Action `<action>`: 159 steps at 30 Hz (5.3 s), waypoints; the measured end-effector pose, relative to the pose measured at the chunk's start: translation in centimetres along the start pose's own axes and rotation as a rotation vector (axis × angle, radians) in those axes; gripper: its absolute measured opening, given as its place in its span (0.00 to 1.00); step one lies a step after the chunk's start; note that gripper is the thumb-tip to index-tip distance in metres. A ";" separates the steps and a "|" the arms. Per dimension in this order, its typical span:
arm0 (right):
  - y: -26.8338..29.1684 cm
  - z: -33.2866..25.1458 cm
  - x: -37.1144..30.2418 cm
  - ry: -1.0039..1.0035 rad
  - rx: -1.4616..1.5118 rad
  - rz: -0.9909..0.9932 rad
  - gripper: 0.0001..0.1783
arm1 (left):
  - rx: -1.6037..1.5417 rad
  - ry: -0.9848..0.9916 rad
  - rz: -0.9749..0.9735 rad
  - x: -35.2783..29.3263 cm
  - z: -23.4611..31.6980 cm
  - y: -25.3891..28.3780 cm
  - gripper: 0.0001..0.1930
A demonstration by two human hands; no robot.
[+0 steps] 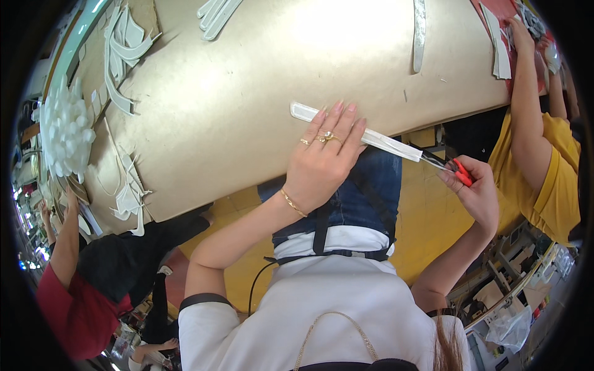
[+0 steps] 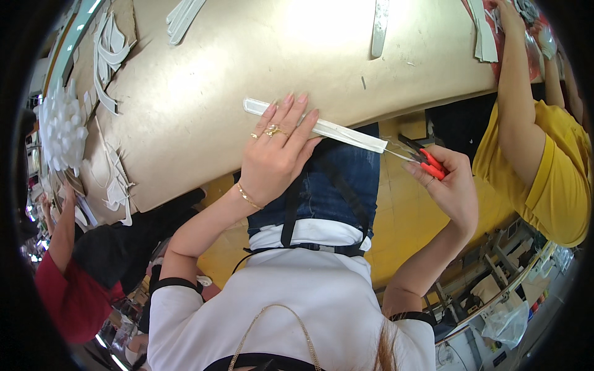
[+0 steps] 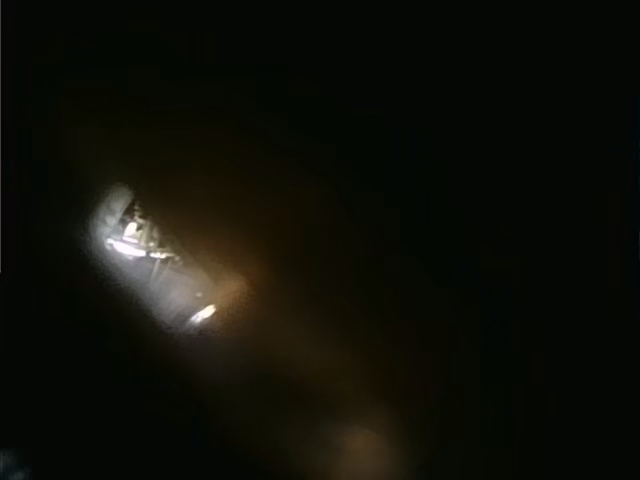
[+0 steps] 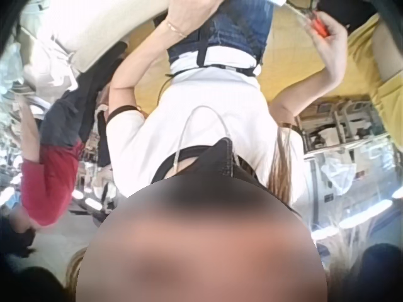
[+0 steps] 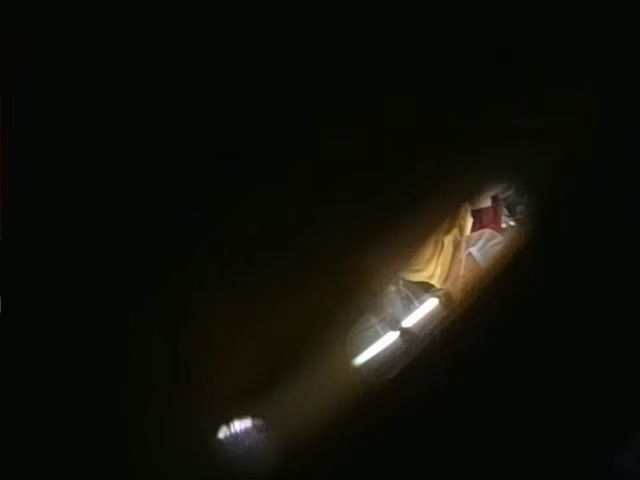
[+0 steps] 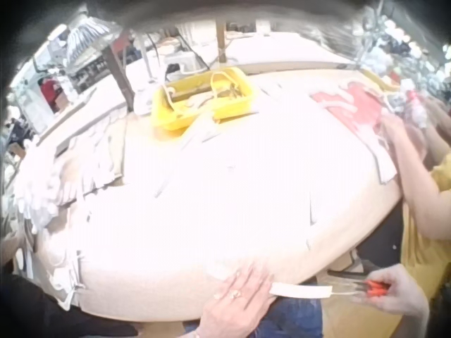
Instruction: The person uses red-handled scissors to cut long white fabric strips into shorter pieces on a worktable. The person repeatedly picks up strips, cuts them, and places the cut pieces on the table. Another person works nearby on similar materials.
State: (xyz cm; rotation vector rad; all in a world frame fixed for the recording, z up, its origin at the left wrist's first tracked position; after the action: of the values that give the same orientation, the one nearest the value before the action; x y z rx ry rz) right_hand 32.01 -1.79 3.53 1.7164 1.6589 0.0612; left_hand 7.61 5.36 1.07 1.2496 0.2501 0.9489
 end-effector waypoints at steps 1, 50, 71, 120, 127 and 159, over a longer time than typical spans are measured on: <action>0.0 -0.3 0.0 0.006 0.013 0.001 0.15 | -0.038 0.005 0.012 -0.1 -0.3 0.3 0.19; -12.3 -14.7 7.6 0.177 -0.052 -0.447 0.07 | -0.139 0.219 -0.168 -3.1 -7.4 3.4 0.21; -5.8 -5.5 3.7 -0.026 0.205 -0.196 0.10 | -0.146 0.209 -0.152 -3.1 -7.4 3.3 0.20; -10.8 -9.6 6.8 -0.003 0.031 -0.175 0.16 | -0.085 0.273 -0.181 -3.2 -7.0 3.0 0.34; -8.0 -6.2 6.3 -0.082 -0.015 -0.125 0.12 | -0.048 0.278 -0.202 -3.1 -7.0 3.0 0.33; -7.9 -5.9 6.2 -0.001 0.107 -0.077 0.15 | 0.100 0.236 -0.342 -2.2 -5.3 2.6 0.36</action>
State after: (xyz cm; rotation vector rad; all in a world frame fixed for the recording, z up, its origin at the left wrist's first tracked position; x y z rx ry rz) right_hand 23.30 5.58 0.94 1.7288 1.7534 -0.0661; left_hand 1.64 7.44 0.79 1.1384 0.6822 0.7913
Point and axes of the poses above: each hand's wrist, its own x-axis towards the middle knuckle, its own y-axis out of the back of the hand, z = x × y, the point moved 7 cm from there along x, towards the middle knuckle, and after that the axes turned 2 degrees about y, right-handed, at the moved point
